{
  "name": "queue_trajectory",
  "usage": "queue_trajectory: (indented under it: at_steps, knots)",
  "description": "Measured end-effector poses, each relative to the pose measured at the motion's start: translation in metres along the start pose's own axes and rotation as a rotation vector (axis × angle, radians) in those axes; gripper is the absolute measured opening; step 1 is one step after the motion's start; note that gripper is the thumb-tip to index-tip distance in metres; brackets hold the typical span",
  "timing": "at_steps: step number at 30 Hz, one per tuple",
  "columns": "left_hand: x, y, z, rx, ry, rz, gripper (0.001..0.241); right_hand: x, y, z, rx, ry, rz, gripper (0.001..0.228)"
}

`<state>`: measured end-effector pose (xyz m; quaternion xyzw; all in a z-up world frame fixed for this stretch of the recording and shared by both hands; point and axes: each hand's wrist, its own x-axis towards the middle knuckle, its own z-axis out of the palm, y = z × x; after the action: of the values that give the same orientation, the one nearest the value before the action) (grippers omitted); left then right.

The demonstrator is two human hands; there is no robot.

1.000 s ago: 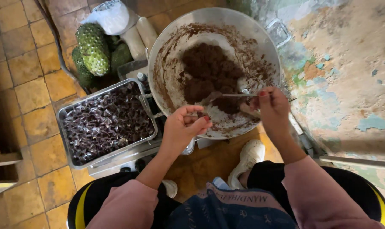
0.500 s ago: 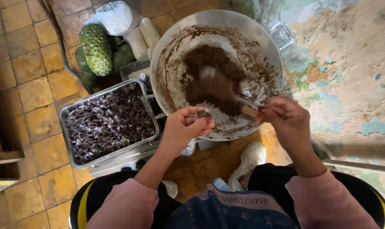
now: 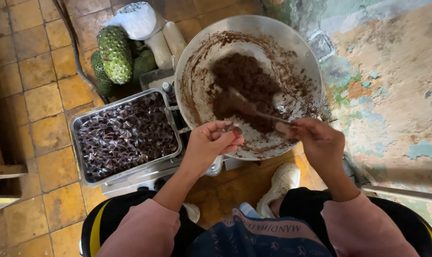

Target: Forming small balls from a dark paste and placing them into a tray of sprinkles

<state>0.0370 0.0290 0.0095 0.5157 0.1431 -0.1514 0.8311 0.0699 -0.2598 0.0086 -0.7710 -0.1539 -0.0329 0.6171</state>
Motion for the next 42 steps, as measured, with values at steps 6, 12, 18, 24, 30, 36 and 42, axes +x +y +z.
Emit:
queue_trajectory:
  at_steps: [6, 12, 18, 24, 30, 36, 42]
  knots:
    - [-0.002, 0.003, -0.002, 0.025, -0.010, 0.028, 0.029, 0.006, 0.022, 0.008, -0.054, 0.031, 0.225, 0.017]
    - [-0.004, 0.001, -0.008, 0.083, 0.030, 0.055, 0.032, -0.006, 0.024, 0.011, 0.210, -0.008, 0.153, 0.015]
    - [-0.002, 0.002, -0.010, 0.100, 0.008, 0.045, 0.031, -0.007, 0.013, 0.018, 0.156, -0.046, 0.104, 0.017]
    - [-0.001, 0.005, -0.006, 0.129, 0.054, 0.049, 0.030, 0.002, 0.010, 0.011, 0.129, 0.062, 0.057, 0.014]
    - [0.001, 0.000, -0.010, 0.113, 0.007, 0.117, 0.031, 0.003, 0.028, 0.009, -0.066, 0.029, 0.262, 0.017]
    - [0.003, -0.005, -0.021, 0.129, -0.010, 0.148, 0.031, -0.017, 0.103, 0.030, -0.324, -0.139, 0.532, 0.019]
    - [0.001, -0.012, -0.037, 0.068, -0.078, 0.140, 0.028, -0.028, 0.096, 0.052, -0.697, -0.344, 0.309, 0.022]
